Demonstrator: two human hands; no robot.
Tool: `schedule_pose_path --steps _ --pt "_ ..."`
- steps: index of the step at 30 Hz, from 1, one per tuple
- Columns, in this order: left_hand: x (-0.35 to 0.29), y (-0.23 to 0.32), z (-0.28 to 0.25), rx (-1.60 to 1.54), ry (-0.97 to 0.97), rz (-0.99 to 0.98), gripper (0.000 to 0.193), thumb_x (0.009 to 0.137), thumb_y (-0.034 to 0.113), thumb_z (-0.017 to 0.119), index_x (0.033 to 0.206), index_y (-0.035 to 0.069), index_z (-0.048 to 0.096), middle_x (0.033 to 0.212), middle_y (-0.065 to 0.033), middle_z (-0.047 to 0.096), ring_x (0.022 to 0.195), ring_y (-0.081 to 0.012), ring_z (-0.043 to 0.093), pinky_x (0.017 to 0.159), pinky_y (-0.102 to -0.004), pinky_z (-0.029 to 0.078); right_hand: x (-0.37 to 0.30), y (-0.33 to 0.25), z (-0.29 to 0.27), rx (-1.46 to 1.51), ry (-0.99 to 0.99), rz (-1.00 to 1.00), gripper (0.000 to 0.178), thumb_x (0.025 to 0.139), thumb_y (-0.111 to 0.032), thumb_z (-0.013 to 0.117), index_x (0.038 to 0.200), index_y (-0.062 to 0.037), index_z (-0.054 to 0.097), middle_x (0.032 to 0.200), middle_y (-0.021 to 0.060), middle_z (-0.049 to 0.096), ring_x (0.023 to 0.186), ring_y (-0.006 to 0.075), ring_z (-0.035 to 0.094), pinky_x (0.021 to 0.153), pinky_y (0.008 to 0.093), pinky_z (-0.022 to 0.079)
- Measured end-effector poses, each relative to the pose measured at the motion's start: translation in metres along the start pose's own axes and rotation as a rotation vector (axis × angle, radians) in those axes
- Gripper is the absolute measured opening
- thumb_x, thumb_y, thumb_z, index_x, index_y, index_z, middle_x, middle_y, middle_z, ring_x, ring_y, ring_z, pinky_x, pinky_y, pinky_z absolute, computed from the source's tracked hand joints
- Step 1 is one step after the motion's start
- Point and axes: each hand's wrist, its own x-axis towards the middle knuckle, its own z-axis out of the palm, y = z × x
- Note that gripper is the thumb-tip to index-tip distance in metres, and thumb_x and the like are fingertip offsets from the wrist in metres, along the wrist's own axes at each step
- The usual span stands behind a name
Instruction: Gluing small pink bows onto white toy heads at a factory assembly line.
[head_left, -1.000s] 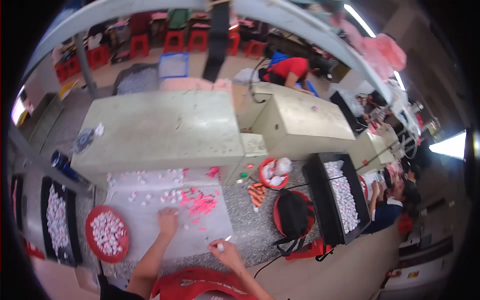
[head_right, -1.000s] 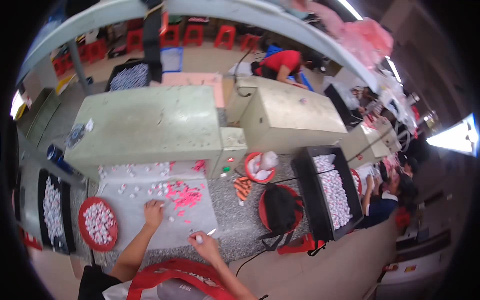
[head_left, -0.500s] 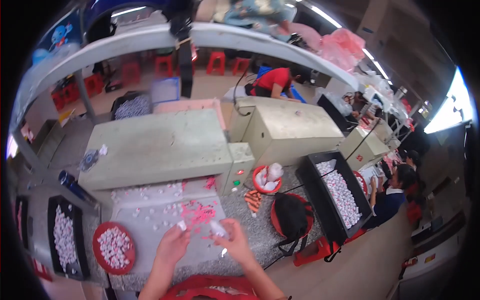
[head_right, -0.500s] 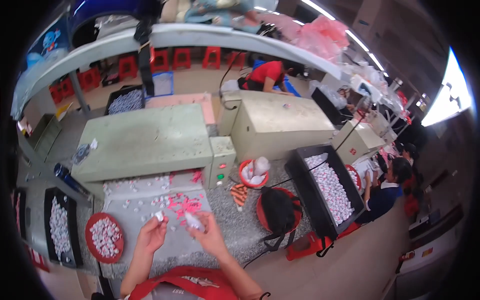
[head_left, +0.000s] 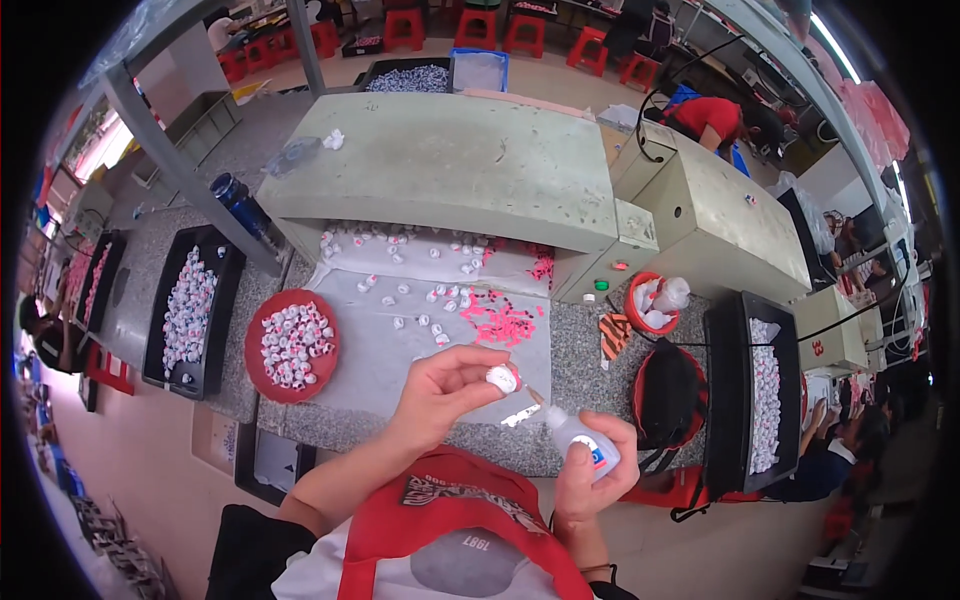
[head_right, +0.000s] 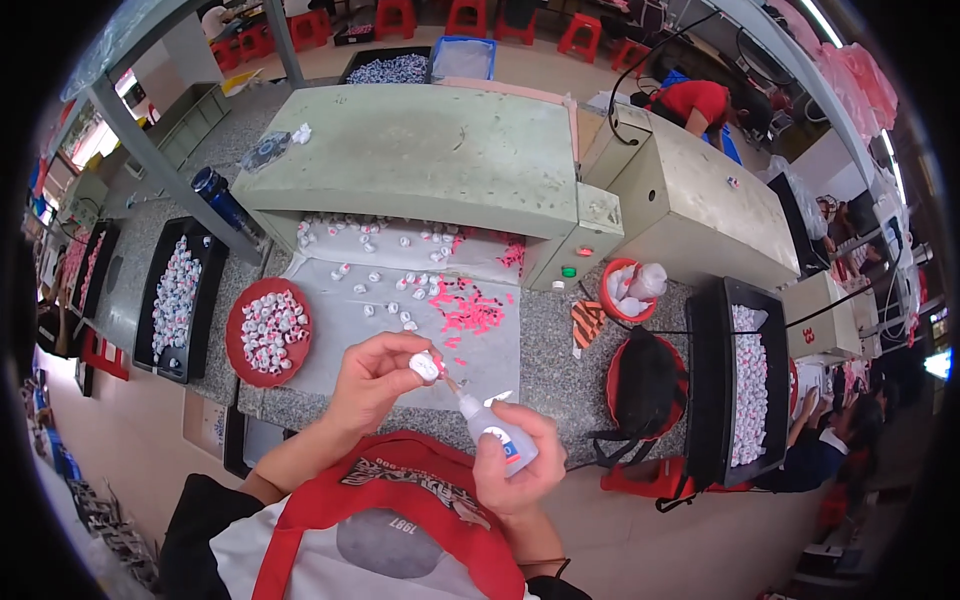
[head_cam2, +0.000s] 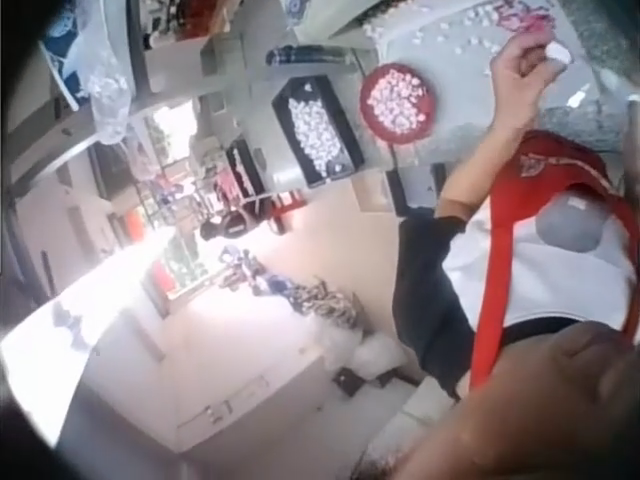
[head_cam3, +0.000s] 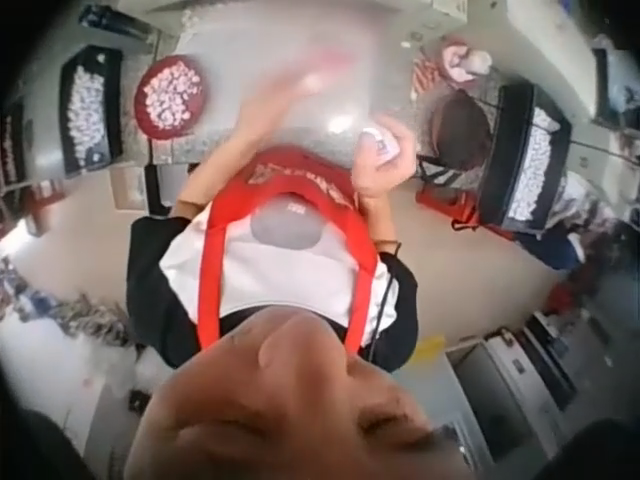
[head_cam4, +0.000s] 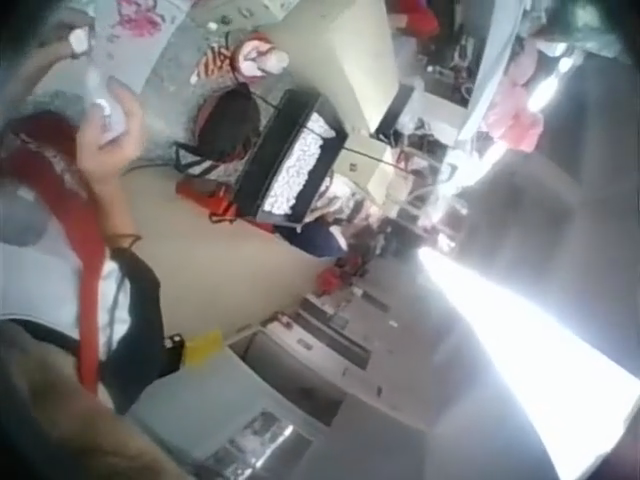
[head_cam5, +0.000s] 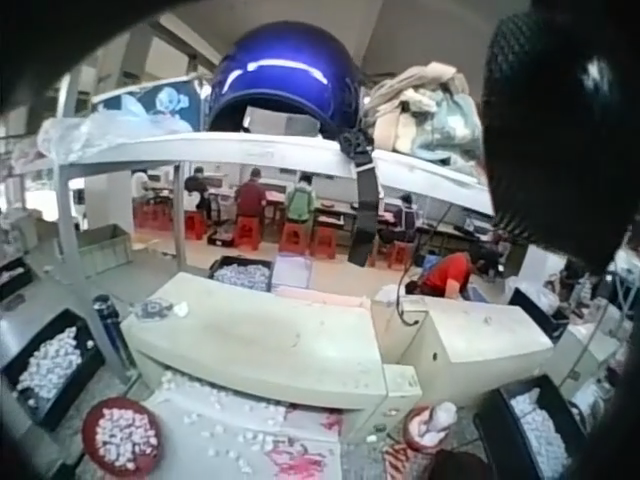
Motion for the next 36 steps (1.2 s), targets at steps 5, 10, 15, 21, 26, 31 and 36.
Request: schedule_pose_path --steps 5,10,15,21,26,31,36 --pt "-0.007 0.003 0.009 0.364 0.079 0.293 0.034 0.072 -0.013 0.058 0.104 -0.005 0.051 0.104 -0.0149 0.053 0.098 -0.0206 0.054 0.085 -0.029 0.047 -0.01 -0.006 -0.003 -0.147 -0.12 -0.149 0.03 0.074 -0.02 0.06 0.091 0.0031 0.053 0.082 0.0093 0.056 0.072 0.0132 0.053 0.065 0.023 0.042" --pt "-0.013 0.004 0.012 0.414 0.144 0.293 0.033 0.072 -0.012 0.059 0.103 -0.005 0.051 0.103 -0.0132 0.052 0.094 -0.02 0.056 0.082 -0.0285 0.049 -0.014 -0.003 -0.002 -0.156 -0.116 -0.204 0.025 0.073 -0.016 0.059 0.09 0.0025 0.054 0.081 0.0091 0.057 0.068 0.0127 0.053 0.061 0.022 0.042" --pt "-0.015 0.004 0.012 0.481 0.121 0.331 0.032 0.071 -0.012 0.059 0.102 -0.005 0.052 0.1 -0.0117 0.051 0.092 -0.0192 0.057 0.082 -0.0281 0.049 -0.014 -0.002 -0.001 -0.156 -0.11 -0.221 0.024 0.072 -0.013 0.058 0.089 0.0024 0.054 0.08 0.0091 0.057 0.067 0.0125 0.053 0.06 0.0224 0.043" --pt "-0.016 0.006 0.015 0.498 0.136 0.312 0.03 0.071 -0.013 0.059 0.1 -0.006 0.053 0.1 -0.0123 0.051 0.091 -0.0188 0.057 0.081 -0.0277 0.05 -0.012 -0.005 0.0 -0.199 -0.116 -0.28 0.023 0.069 -0.01 0.058 0.087 0.0024 0.055 0.077 0.0108 0.058 0.064 0.0149 0.055 0.059 0.0235 0.044" --pt "-0.016 0.008 0.015 0.599 0.115 0.348 0.031 0.069 -0.015 0.057 0.098 -0.008 0.053 0.101 -0.0144 0.049 0.093 -0.0208 0.055 0.081 -0.0298 0.049 -0.009 -0.004 0.001 -0.185 -0.114 -0.266 0.022 0.068 -0.01 0.058 0.086 0.0022 0.056 0.075 0.0113 0.06 0.061 0.0167 0.057 0.057 0.025 0.044" --pt "-0.015 0.012 0.01 0.67 0.125 0.331 0.029 0.069 -0.015 0.058 0.097 -0.008 0.054 0.102 -0.0149 0.05 0.094 -0.0207 0.055 0.081 -0.0294 0.049 -0.002 -0.006 -0.001 -0.251 -0.228 -0.366 0.022 0.068 -0.011 0.059 0.085 0.0029 0.056 0.076 0.0136 0.061 0.062 0.0197 0.059 0.056 0.0268 0.046" --pt "-0.012 0.012 0.011 0.597 0.158 0.292 0.028 0.07 -0.012 0.059 0.098 -0.006 0.056 0.102 -0.0135 0.052 0.093 -0.0194 0.055 0.08 -0.0278 0.05 0.003 -0.005 0.0 -0.225 -0.179 -0.343 0.022 0.063 -0.005 0.061 0.083 0.0023 0.057 0.071 0.0103 0.061 0.057 0.0207 0.061 0.053 0.0276 0.049"
